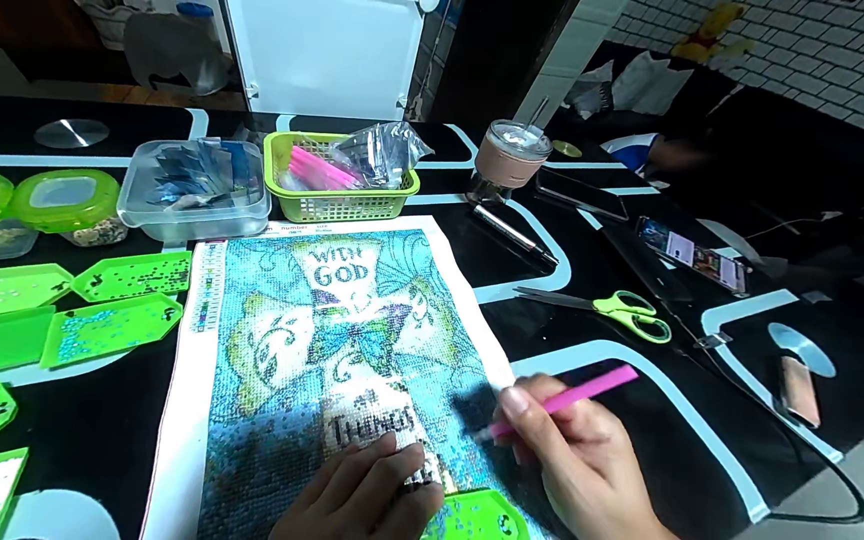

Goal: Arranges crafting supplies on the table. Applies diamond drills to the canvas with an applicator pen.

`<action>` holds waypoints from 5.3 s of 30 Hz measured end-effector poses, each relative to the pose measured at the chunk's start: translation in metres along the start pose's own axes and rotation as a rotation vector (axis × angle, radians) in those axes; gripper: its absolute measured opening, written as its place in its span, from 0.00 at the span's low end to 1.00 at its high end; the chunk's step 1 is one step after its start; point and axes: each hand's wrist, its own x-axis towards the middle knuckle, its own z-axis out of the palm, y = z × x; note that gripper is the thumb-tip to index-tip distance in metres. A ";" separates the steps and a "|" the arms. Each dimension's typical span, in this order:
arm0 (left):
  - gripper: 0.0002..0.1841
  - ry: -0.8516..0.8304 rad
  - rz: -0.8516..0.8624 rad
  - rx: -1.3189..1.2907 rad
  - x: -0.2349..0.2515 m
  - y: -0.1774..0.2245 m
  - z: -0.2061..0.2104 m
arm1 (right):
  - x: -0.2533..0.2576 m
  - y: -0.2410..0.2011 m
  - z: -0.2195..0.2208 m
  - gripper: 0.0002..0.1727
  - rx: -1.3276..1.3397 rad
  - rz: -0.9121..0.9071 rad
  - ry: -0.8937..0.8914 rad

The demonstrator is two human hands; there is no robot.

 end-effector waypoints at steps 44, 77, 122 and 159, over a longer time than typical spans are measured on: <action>0.21 0.023 -0.003 -0.023 0.001 0.000 0.002 | -0.013 -0.024 0.012 0.13 0.157 0.097 -0.170; 0.24 -0.037 -0.015 -0.030 0.002 0.001 -0.003 | 0.015 0.019 -0.005 0.16 -0.176 -0.045 -0.027; 0.21 0.030 -0.005 -0.014 0.000 0.000 0.002 | -0.017 -0.023 0.017 0.14 0.145 0.062 -0.189; 0.23 -0.035 -0.007 -0.021 0.001 0.000 -0.002 | 0.008 0.015 -0.003 0.17 -0.318 -0.063 0.069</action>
